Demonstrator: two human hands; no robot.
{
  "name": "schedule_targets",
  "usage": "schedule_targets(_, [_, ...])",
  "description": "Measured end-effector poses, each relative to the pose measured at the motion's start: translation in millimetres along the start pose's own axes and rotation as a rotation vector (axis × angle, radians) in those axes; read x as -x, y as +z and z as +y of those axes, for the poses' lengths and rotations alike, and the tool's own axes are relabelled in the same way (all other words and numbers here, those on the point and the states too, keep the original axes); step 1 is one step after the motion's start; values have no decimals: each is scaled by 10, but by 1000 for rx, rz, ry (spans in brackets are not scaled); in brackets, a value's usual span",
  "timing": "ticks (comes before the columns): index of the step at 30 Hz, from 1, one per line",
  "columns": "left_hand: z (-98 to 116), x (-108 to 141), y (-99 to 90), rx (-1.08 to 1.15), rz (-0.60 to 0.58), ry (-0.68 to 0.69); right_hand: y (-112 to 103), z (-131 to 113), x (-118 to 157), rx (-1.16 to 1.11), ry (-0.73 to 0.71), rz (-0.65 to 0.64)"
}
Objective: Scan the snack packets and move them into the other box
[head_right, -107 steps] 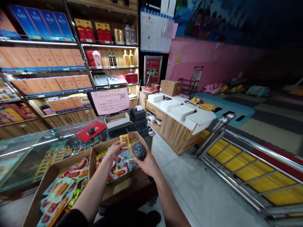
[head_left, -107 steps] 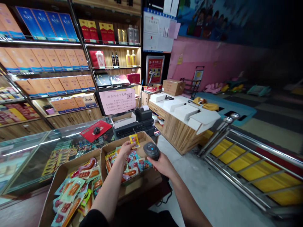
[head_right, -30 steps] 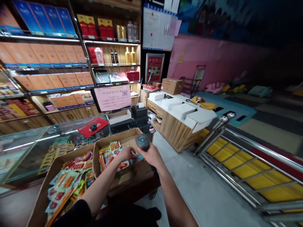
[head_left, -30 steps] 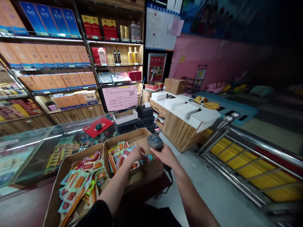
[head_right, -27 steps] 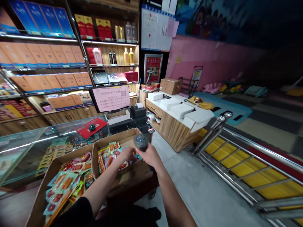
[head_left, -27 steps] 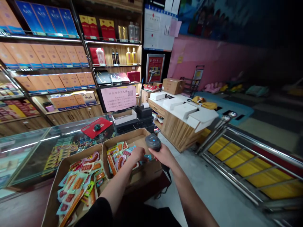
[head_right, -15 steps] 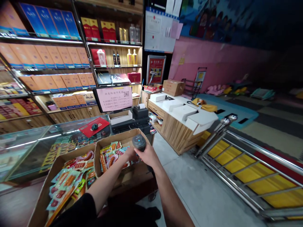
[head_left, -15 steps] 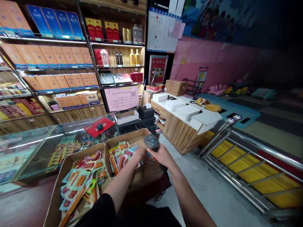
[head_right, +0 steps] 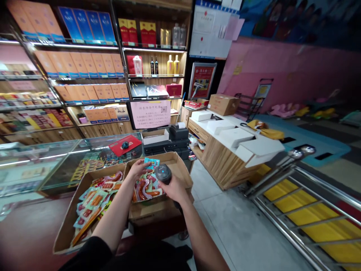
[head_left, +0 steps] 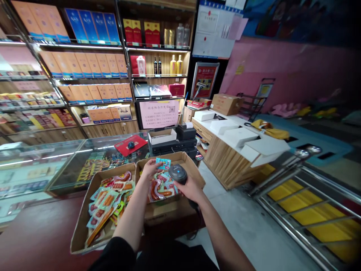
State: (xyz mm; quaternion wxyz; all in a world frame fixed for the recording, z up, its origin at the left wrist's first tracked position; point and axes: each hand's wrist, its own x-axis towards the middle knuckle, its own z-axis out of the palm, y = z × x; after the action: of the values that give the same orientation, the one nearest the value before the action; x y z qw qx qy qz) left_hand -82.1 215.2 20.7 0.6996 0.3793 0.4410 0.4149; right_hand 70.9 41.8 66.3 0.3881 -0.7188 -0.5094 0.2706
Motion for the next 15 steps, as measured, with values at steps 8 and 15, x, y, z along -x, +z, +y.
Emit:
schedule_targets(8, [62, 59, -110, -13, 33, 12, 40, -35, -19, -25, -22, -48])
schedule_targets(15, [88, 71, -63, 24, 6, 6, 54, 24, -43, -31, -47, -32])
